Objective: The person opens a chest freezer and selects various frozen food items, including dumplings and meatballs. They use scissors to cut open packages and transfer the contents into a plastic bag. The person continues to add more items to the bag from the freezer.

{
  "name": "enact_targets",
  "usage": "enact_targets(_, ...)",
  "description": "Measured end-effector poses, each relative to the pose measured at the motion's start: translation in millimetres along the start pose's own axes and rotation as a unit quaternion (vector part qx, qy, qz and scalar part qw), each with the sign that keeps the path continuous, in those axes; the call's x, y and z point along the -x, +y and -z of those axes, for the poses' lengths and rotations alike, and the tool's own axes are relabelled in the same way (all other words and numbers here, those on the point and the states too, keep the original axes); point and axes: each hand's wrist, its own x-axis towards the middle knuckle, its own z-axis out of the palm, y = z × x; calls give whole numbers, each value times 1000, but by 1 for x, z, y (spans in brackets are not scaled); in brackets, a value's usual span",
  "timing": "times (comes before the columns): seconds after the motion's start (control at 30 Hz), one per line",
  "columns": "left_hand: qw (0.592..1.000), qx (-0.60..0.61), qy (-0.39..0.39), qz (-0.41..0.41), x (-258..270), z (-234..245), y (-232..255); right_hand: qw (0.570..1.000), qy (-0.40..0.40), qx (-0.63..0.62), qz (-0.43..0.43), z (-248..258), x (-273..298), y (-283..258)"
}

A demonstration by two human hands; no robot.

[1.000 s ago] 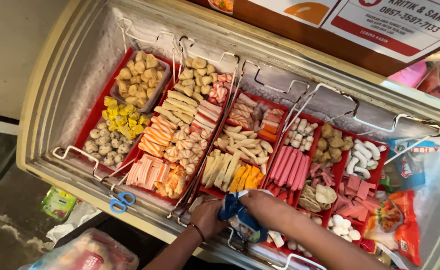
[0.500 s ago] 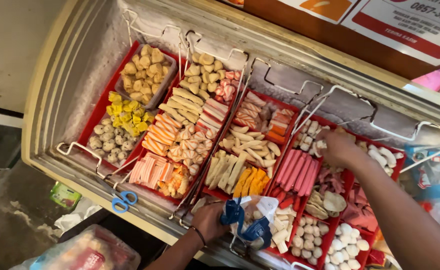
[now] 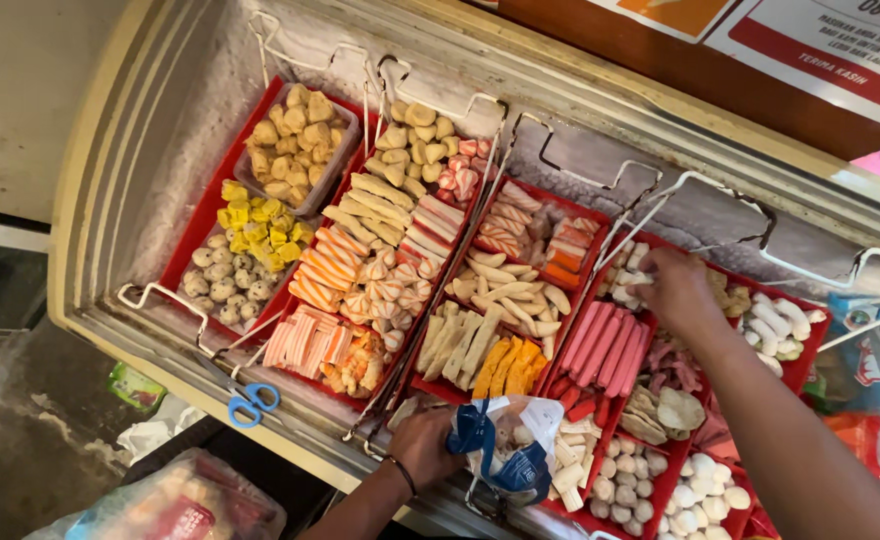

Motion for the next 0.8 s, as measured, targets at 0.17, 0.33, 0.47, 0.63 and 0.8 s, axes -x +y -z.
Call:
enact_targets(0.17,1000,15,2,19,2,1,5,993,54,-20,102,-7,4,-19)
enact_targets(0.33,1000,12,10,19,2,8,11,989,112,53,79,14,14,-56)
enact_targets(0.47,999,-6,-5,49,2,4,11,998,30,-7,51,48,47,-105)
enact_targets(0.63,998,-32,19,40,5,-5,2,931,-274,-240,10,60,122,-185)
enact_targets(0.8,997,-35,55,43,1,-18,-3,894,-432,-1,118,18,146,-228)
